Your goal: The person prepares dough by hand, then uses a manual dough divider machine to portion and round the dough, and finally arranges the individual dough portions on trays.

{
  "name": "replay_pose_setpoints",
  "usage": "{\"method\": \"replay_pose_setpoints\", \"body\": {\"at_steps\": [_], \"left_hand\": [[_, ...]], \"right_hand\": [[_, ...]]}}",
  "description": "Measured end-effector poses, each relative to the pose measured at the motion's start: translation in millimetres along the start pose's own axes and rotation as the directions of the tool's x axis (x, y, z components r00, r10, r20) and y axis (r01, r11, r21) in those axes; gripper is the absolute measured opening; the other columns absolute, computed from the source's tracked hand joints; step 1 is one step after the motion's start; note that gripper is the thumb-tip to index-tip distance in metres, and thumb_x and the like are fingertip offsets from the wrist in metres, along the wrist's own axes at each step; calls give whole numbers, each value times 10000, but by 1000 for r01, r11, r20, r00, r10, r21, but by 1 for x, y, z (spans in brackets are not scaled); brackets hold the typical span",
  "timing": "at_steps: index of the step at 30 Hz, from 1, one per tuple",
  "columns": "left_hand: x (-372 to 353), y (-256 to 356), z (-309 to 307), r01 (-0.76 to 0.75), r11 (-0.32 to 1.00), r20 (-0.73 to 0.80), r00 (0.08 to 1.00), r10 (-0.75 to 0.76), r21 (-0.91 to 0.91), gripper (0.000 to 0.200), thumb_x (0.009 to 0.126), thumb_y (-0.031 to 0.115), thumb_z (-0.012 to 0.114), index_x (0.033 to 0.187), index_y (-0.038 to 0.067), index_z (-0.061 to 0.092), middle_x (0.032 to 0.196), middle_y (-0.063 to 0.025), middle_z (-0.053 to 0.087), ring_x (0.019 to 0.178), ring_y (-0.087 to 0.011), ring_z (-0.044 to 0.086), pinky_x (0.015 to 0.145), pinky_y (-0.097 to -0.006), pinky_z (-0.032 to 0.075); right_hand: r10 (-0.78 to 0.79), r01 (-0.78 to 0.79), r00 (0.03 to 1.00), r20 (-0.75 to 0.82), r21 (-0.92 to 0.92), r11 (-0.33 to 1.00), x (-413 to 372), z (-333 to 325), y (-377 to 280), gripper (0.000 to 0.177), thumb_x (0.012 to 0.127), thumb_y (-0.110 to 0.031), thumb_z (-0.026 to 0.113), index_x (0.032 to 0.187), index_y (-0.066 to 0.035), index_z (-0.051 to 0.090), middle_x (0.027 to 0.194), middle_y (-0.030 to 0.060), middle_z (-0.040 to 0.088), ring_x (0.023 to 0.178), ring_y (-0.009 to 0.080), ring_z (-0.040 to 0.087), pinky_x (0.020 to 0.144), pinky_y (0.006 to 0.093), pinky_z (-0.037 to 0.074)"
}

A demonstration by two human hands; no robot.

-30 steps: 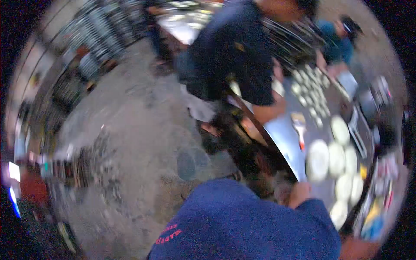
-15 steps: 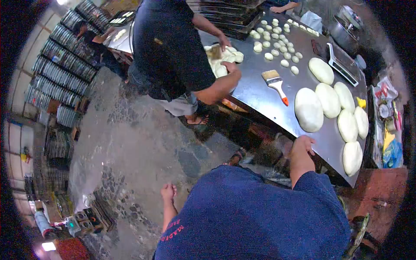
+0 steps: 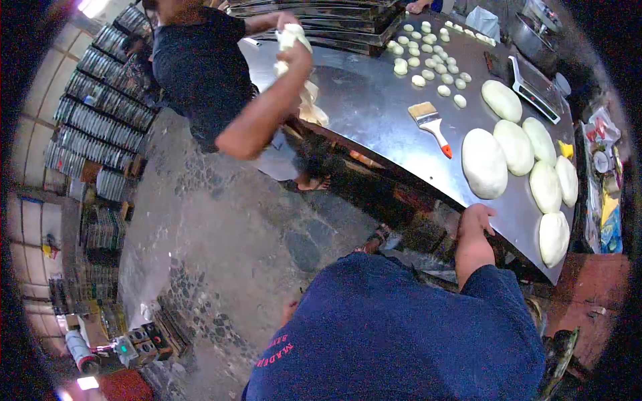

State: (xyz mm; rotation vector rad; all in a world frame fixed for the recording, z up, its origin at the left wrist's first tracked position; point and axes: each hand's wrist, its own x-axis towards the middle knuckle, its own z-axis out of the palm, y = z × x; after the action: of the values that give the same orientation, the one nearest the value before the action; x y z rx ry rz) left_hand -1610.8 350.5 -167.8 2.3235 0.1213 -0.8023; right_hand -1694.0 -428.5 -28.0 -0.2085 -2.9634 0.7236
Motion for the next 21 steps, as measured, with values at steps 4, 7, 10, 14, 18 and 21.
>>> {"method": "replay_pose_setpoints", "body": {"at_steps": [4, 7, 10, 14, 18, 21], "left_hand": [[-24, -12, -4, 286, 956, -143, 951, -274, 70, 304, 862, 318, 632, 844, 22, 698, 713, -130, 677, 685, -218, 636, 631, -412, 488], [-22, -14, -12, 135, 983, -50, 990, -129, 126, 304, 863, 325, 621, 810, 30, 675, 667, -114, 644, 640, -226, 615, 589, -412, 473], [-11, -15, 0, 347, 938, 5, 938, -347, 24, 334, 854, 355, 619, 882, 33, 703, 711, -119, 677, 653, -249, 630, 608, -410, 478], [-12, 8, 17, 236, 948, -91, 961, -260, -214, 343, 851, 360, 621, 984, 60, 721, 745, -117, 690, 663, -249, 637, 639, -393, 493], [10, 12, 28, 221, 975, -114, 969, -219, 3, 384, 850, 336, 625, 1104, 55, 693, 764, -111, 687, 670, -220, 642, 636, -353, 502], [15, 9, 24, 184, 981, -84, 978, -189, -64, 361, 851, 311, 630, 1100, 54, 679, 743, -101, 669, 637, -212, 630, 586, -348, 492]], "right_hand": [[-14, 13, 1000, 24, 21, 1000, 0, 8, -7, 772, 809, -503, 594, 1424, -97, 362, 1382, 299, 400, 1244, 484, 411, 1039, 611, 279], [-39, 37, 998, 41, 36, 999, 3, 19, -4, 776, 812, -506, 589, 1428, -97, 357, 1385, 298, 399, 1248, 483, 409, 1043, 609, 277], [-69, 66, 996, 53, 50, 997, -4, -40, -1, 779, 814, -508, 585, 1433, -96, 351, 1389, 297, 398, 1252, 481, 407, 1046, 607, 275], [-84, 79, 993, 84, 69, 995, -6, -35, -2, 784, 817, -511, 579, 1438, -96, 343, 1394, 295, 397, 1258, 480, 404, 1051, 605, 273], [-74, 65, 990, 116, 83, 994, -6, -13, -3, 788, 820, -515, 573, 1444, -95, 335, 1398, 293, 396, 1263, 479, 401, 1056, 602, 271], [-61, 50, 990, 130, 89, 995, -2, 4, -1, 792, 822, -517, 568, 1448, -95, 329, 1402, 292, 395, 1267, 478, 399, 1060, 600, 269]]}}
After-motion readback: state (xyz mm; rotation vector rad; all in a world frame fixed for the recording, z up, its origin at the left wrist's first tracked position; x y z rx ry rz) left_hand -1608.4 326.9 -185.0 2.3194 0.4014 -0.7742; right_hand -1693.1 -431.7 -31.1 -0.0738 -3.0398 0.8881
